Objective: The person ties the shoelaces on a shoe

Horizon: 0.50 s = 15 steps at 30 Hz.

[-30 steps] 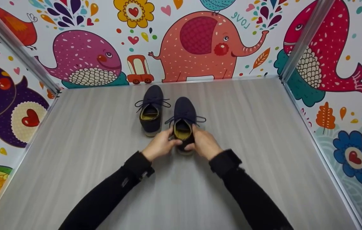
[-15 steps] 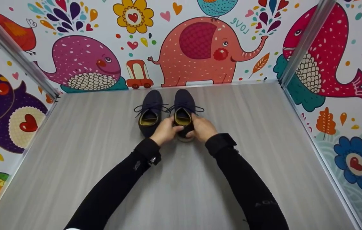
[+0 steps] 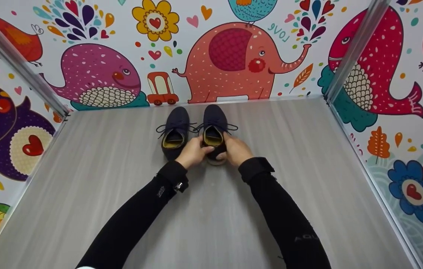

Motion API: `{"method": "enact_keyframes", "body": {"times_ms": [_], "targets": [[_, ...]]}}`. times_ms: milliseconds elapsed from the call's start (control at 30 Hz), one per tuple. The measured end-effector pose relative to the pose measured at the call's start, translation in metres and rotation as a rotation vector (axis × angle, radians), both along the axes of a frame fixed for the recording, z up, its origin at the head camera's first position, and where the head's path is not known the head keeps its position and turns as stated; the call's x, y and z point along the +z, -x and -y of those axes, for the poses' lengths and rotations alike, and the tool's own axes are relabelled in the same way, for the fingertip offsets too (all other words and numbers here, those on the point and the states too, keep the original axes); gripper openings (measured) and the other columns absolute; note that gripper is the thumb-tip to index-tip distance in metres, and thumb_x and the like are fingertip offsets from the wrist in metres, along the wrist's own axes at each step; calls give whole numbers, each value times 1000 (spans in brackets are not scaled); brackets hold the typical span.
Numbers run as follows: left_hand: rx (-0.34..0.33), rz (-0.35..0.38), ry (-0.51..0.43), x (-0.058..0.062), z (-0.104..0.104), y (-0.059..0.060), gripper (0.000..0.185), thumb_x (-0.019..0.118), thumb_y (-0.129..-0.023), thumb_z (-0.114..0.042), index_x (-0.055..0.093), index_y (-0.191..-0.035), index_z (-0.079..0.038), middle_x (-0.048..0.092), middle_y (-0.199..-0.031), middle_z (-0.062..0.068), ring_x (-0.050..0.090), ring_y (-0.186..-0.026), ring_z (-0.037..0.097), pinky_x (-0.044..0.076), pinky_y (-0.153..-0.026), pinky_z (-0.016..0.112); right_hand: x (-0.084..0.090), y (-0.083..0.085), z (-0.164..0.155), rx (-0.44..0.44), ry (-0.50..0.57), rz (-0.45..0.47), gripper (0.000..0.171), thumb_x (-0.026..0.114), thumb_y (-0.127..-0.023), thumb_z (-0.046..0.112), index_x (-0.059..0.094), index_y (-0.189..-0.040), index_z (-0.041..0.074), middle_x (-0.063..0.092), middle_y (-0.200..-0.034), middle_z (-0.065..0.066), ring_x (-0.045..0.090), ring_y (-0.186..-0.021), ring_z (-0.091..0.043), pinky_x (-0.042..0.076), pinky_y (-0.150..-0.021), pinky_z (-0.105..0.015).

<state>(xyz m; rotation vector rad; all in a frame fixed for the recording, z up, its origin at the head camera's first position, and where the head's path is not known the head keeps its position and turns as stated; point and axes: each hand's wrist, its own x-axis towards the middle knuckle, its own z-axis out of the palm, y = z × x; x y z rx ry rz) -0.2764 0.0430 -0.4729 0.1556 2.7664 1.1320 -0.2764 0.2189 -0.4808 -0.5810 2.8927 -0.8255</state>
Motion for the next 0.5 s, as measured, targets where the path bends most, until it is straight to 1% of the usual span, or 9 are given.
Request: {"method": "enact_keyframes", "body": {"times_ms": [133, 200, 267, 367, 433, 500], "targets": [[-38, 1, 26, 1, 4, -3, 66, 67, -95, -36, 46, -143, 5, 59, -133, 20, 57, -121, 28, 44, -100, 36, 2, -1, -3, 22, -16, -6, 90, 82, -83, 22, 30, -151, -6, 49, -139, -31, 50, -125, -44, 39, -104, -53], [-62, -7, 43, 5, 9, -7, 67, 64, -97, -36, 43, -145, 5, 55, -138, 20, 54, -126, 29, 42, -104, 36, 6, -3, -6, 30, -35, -19, 86, 80, -85, 23, 32, -150, -7, 47, -141, -30, 48, -127, -44, 37, -105, -53], [-85, -34, 51, 10, 16, -12, 62, 62, -99, -35, 44, -145, 4, 53, -141, 18, 52, -128, 28, 40, -106, 36, 10, -8, -8, 35, -59, -41, 81, 77, -88, 25, 34, -148, -9, 45, -143, -31, 46, -129, -45, 36, -106, -53], [-97, -119, 28, 20, 32, -20, 48, 61, -100, -31, 57, -136, 0, 61, -133, 12, 58, -122, 25, 43, -102, 35, 20, -17, -13, 31, -73, -71, 75, 73, -92, 31, 39, -146, -9, 45, -142, -32, 45, -130, -45, 36, -106, -54], [-100, -195, -13, 27, 47, -26, 39, 61, -100, -28, 65, -129, -2, 68, -122, 10, 64, -112, 23, 48, -96, 35, 26, -26, -18, 27, -75, -83, 73, 71, -93, 33, 41, -145, -8, 43, -143, -33, 44, -130, -46, 35, -106, -55], [-99, -270, -56, 34, 64, -31, 34, 61, -100, -25, 68, -123, -2, 71, -112, 10, 67, -102, 23, 51, -90, 36, 32, -34, -24, 27, -71, -92, 72, 70, -94, 35, 42, -146, -6, 42, -144, -33, 44, -130, -47, 36, -105, -56]]}}
